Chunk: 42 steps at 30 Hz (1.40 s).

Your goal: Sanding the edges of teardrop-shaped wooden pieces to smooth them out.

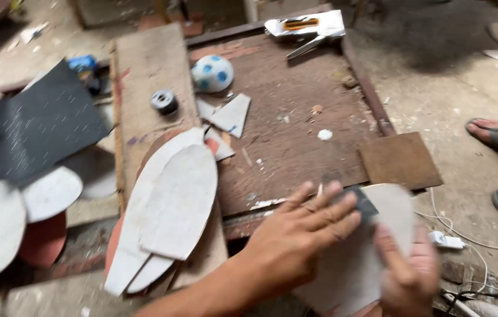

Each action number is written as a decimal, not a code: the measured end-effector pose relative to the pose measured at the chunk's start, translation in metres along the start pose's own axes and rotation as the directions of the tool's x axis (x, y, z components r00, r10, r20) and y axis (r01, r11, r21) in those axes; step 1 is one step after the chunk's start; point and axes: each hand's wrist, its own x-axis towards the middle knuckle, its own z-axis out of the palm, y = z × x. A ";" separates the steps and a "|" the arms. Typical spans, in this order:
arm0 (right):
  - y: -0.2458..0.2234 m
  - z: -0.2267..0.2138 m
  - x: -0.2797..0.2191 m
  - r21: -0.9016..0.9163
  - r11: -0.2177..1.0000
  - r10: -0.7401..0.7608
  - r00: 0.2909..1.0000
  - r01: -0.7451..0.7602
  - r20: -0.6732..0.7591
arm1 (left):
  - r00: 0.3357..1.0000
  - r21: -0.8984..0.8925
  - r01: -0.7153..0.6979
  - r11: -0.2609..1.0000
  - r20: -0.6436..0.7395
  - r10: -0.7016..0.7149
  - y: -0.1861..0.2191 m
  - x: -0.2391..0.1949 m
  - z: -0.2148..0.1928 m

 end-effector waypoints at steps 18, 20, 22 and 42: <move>-0.018 -0.041 0.020 -0.248 0.939 -0.309 0.900 0.237 -0.309 | 0.816 -0.221 0.265 0.939 0.570 -0.096 -0.021 -0.030 -0.033; -0.014 -0.034 0.020 -0.139 0.957 -0.281 0.934 0.255 -0.219 | 0.940 -0.213 0.339 0.916 0.106 -0.323 -0.013 -0.024 -0.041; -0.018 -0.014 0.017 -0.041 0.965 -0.264 0.947 0.261 -0.185 | 0.929 -0.214 0.350 0.912 -0.042 -0.367 -0.009 -0.018 -0.019; -0.013 -0.010 0.015 -0.009 0.909 -0.391 0.849 0.416 -0.355 | 0.989 -0.010 0.117 0.993 0.093 -0.115 -0.045 0.002 0.037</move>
